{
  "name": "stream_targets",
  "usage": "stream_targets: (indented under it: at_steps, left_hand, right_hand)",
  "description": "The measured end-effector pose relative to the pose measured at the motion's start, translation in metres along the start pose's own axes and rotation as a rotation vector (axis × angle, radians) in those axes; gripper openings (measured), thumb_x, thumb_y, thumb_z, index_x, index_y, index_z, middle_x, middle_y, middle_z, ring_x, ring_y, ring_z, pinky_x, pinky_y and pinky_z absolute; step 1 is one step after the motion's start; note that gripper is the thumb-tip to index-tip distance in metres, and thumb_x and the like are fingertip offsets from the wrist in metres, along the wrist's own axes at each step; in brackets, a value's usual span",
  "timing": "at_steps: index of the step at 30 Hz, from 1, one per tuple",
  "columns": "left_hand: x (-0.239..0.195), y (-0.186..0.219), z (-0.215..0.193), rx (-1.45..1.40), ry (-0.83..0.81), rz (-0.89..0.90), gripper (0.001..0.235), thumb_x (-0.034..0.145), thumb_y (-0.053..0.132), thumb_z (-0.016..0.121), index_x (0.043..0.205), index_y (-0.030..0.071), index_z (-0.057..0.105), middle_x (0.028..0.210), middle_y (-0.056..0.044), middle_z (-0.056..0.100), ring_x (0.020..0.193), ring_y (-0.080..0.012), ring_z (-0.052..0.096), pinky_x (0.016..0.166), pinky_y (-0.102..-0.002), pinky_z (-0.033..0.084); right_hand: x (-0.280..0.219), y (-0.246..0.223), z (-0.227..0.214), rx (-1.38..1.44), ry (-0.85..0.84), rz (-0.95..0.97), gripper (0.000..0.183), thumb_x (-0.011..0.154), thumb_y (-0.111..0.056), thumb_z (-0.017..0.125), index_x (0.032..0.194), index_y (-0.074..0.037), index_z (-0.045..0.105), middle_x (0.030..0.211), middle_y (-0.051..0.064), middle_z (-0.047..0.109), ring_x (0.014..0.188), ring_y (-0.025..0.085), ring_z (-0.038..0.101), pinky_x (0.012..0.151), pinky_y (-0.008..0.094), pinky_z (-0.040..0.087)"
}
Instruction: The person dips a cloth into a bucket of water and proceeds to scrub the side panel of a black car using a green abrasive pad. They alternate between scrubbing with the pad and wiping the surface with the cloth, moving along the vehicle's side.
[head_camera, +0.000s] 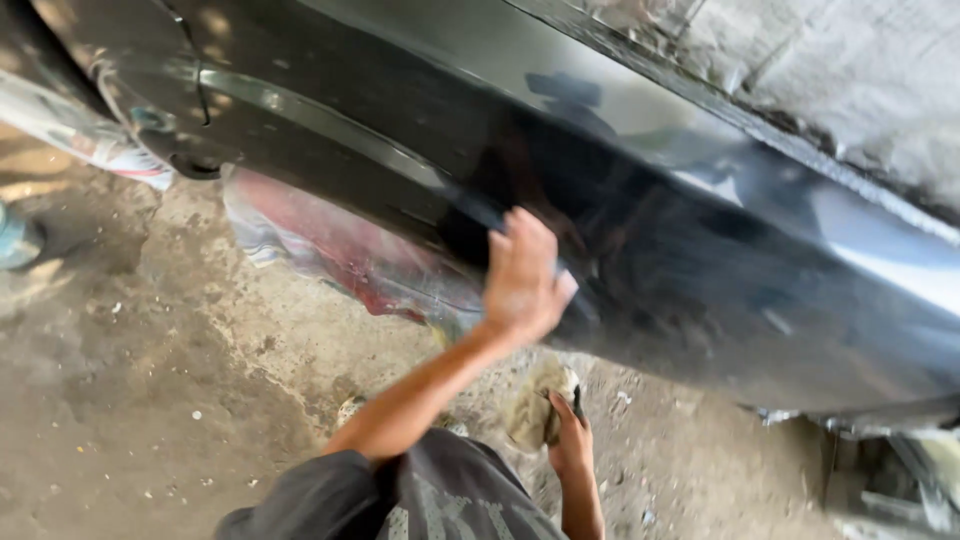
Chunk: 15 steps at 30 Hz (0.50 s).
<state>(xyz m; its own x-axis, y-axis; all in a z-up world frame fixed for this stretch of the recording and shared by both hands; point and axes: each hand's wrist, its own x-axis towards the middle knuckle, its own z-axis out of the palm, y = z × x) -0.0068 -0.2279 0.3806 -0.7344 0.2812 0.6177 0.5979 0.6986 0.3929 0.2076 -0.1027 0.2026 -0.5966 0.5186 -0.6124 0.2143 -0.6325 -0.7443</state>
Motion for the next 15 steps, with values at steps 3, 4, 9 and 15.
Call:
stream_targets:
  at_steps: [3, 4, 9, 15]
  left_hand:
    - [-0.068, 0.049, 0.054, -0.129, -0.246, 0.368, 0.079, 0.095, 0.039, 0.058, 0.149, -0.015, 0.039, 0.151, -0.033, 0.042, 0.139, -0.0453, 0.044, 0.117, -0.055, 0.034]
    - [-0.103, 0.054, 0.090, -0.289, -0.718, 0.313, 0.055, 0.100, 0.039, 0.054, 0.128, -0.008, 0.057, 0.122, -0.026, 0.059, 0.110, -0.0384, 0.059, 0.095, -0.053, 0.048]
    - [-0.202, -0.001, 0.149, -0.532, -1.134, -0.138, 0.035, 0.102, 0.044, 0.052, 0.102, 0.013, 0.067, 0.079, -0.015, 0.070, 0.069, -0.0350, 0.071, 0.063, -0.053, 0.059]
    - [-0.419, -0.165, 0.182, -0.082, -0.756, -0.304, 0.065, 0.095, 0.060, 0.064, 0.122, 0.001, 0.063, 0.098, -0.021, 0.072, 0.089, -0.0362, 0.068, 0.080, -0.049, 0.056]
  right_hand:
    - [0.030, 0.003, -0.058, 0.011, -0.004, -0.007, 0.038, 0.091, -0.014, 0.070, 0.124, 0.004, 0.067, 0.111, 0.010, 0.074, 0.096, 0.024, 0.072, 0.079, 0.037, 0.058]
    - [0.042, 0.006, -0.077, -0.001, 0.026, -0.008, 0.040, 0.092, -0.015, 0.070, 0.127, 0.003, 0.066, 0.113, 0.010, 0.073, 0.098, 0.025, 0.071, 0.081, 0.038, 0.057]
    - [0.088, -0.004, -0.118, -0.102, 0.079, 0.063, 0.046, 0.093, -0.019, 0.071, 0.134, 0.000, 0.063, 0.117, 0.011, 0.070, 0.103, 0.027, 0.067, 0.083, 0.041, 0.054]
    - [0.140, 0.016, -0.106, -0.185, 0.085, 0.215, 0.052, 0.088, -0.017, 0.073, 0.133, 0.007, 0.065, 0.120, 0.017, 0.073, 0.107, 0.032, 0.070, 0.087, 0.044, 0.057]
